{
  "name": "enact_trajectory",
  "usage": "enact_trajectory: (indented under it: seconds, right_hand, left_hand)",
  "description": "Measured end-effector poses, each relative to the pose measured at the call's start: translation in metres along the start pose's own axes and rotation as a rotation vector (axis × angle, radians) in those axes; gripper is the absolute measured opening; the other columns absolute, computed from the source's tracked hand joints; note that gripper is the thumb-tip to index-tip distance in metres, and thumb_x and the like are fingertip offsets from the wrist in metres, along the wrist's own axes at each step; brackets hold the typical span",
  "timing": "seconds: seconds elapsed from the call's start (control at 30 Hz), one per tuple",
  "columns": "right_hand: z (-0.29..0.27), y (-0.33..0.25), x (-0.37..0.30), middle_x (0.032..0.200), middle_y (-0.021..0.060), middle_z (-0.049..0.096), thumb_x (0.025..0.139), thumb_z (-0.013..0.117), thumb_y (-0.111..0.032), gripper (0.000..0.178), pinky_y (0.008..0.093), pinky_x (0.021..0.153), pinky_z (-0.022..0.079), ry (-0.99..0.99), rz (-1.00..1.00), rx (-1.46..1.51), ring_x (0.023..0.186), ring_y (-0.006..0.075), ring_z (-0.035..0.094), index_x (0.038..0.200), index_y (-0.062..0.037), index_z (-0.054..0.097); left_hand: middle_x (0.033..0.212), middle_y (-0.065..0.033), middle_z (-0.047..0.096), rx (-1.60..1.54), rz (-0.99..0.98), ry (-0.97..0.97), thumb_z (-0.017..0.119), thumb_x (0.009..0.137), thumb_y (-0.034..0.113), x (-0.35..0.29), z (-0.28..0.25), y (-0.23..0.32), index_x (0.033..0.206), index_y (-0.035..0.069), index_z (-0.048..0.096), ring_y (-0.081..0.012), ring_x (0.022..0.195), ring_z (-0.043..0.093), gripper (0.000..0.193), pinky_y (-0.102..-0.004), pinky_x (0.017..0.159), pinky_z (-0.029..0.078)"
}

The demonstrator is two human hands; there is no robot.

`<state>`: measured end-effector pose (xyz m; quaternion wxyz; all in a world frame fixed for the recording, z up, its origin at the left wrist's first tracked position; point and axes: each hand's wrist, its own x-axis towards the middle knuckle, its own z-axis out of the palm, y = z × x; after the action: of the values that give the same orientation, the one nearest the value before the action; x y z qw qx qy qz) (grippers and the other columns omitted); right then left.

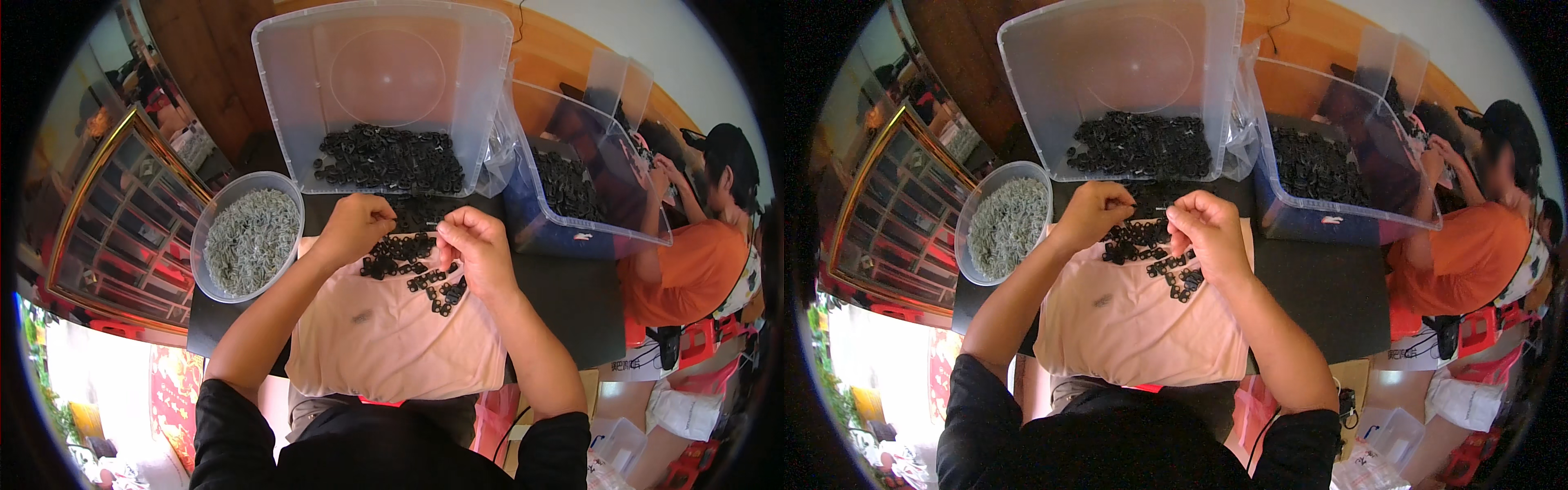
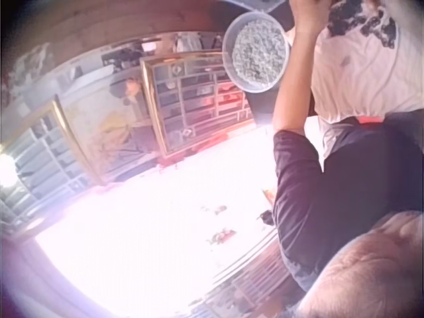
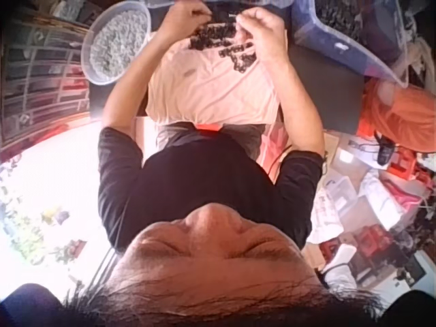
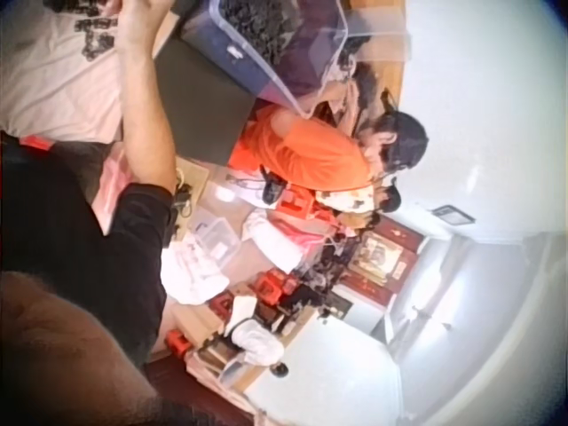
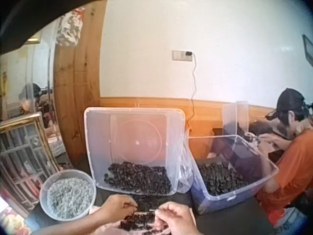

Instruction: The person sits at a table and assembles small black plastic components by hand. They pick up individual parts from a pile on a pink cloth, fit them together, and place the assembled units into a clear plastic container.

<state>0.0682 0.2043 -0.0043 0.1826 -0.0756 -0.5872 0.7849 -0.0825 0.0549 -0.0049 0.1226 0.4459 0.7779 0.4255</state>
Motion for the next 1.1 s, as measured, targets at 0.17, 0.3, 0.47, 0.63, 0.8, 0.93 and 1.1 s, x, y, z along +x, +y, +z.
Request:
enact_trajectory:
  seconds: [0.17,0.3,0.47,0.63,0.8,0.93,1.1]
  right_hand:
    - [0.006,0.0,-0.003,0.066,0.0047,0.057,0.085,0.058,-0.007,0.01,0.0229,0.044,0.045,-0.014,0.001,-0.032,0.05,0.0096,0.053,0.078,-0.0008,0.056]
    - [0.008,0.0,-0.004,0.065,0.0031,0.057,0.085,0.06,-0.008,0.011,0.0209,0.044,0.045,-0.006,0.005,-0.048,0.049,0.007,0.052,0.077,-0.0012,0.056]
    - [0.005,0.002,-0.001,0.064,0.0039,0.057,0.084,0.059,-0.006,0.01,0.0219,0.044,0.045,0.012,0.009,-0.055,0.048,0.0076,0.052,0.077,-0.0008,0.056]
    - [0.002,0.004,0.0,0.065,0.0058,0.057,0.084,0.058,-0.005,0.008,0.0239,0.045,0.046,0.002,0.012,-0.075,0.049,0.0109,0.053,0.078,0.0001,0.056]
    - [0.0,0.001,0.002,0.064,0.0046,0.057,0.084,0.06,-0.006,0.01,0.0223,0.044,0.044,0.034,0.01,-0.047,0.048,0.009,0.053,0.078,0.0005,0.056]
    - [-0.002,0.002,0.003,0.065,0.0044,0.057,0.084,0.06,-0.006,0.009,0.022,0.044,0.044,0.057,0.02,-0.02,0.049,0.0087,0.053,0.078,0.0003,0.057]
    - [-0.001,0.001,0.002,0.063,0.0026,0.056,0.084,0.059,-0.006,0.009,0.0217,0.044,0.044,0.046,-0.006,-0.052,0.049,0.0076,0.052,0.078,-0.0008,0.057]
  left_hand:
    - [0.066,-0.0041,0.06,-0.478,-0.259,-0.088,0.065,0.075,0.004,-0.031,-0.013,0.02,0.084,-0.004,0.065,-0.0061,0.06,0.052,0.012,-0.0241,0.055,0.044]
    - [0.072,-0.0016,0.058,-0.094,-0.059,-0.004,0.066,0.075,0.003,-0.058,-0.014,0.012,0.084,0.0,0.064,-0.0067,0.061,0.051,0.01,-0.0212,0.054,0.041]
    - [0.072,-0.004,0.056,-0.022,-0.07,0.166,0.065,0.074,0.001,-0.055,-0.028,0.009,0.077,0.0,0.062,-0.0085,0.062,0.051,0.005,-0.0232,0.056,0.042]
    - [0.072,-0.0077,0.056,0.083,0.011,0.186,0.063,0.074,0.0,-0.021,-0.043,0.0,0.079,-0.002,0.061,-0.0126,0.062,0.053,0.006,-0.0268,0.057,0.043]
    - [0.082,-0.013,0.057,0.242,0.098,-0.007,0.066,0.07,0.003,0.009,-0.015,-0.002,0.086,0.002,0.064,-0.0267,0.074,0.06,0.017,-0.0349,0.067,0.048]
    - [0.091,-0.0121,0.054,0.493,0.146,-0.171,0.069,0.066,0.006,0.02,0.003,0.009,0.093,0.008,0.064,-0.0314,0.088,0.056,0.027,-0.0393,0.076,0.046]
    - [0.089,-0.0121,0.054,0.577,0.235,-0.185,0.069,0.066,0.006,0.027,0.008,0.007,0.086,0.005,0.06,-0.0318,0.086,0.057,0.022,-0.0404,0.074,0.046]
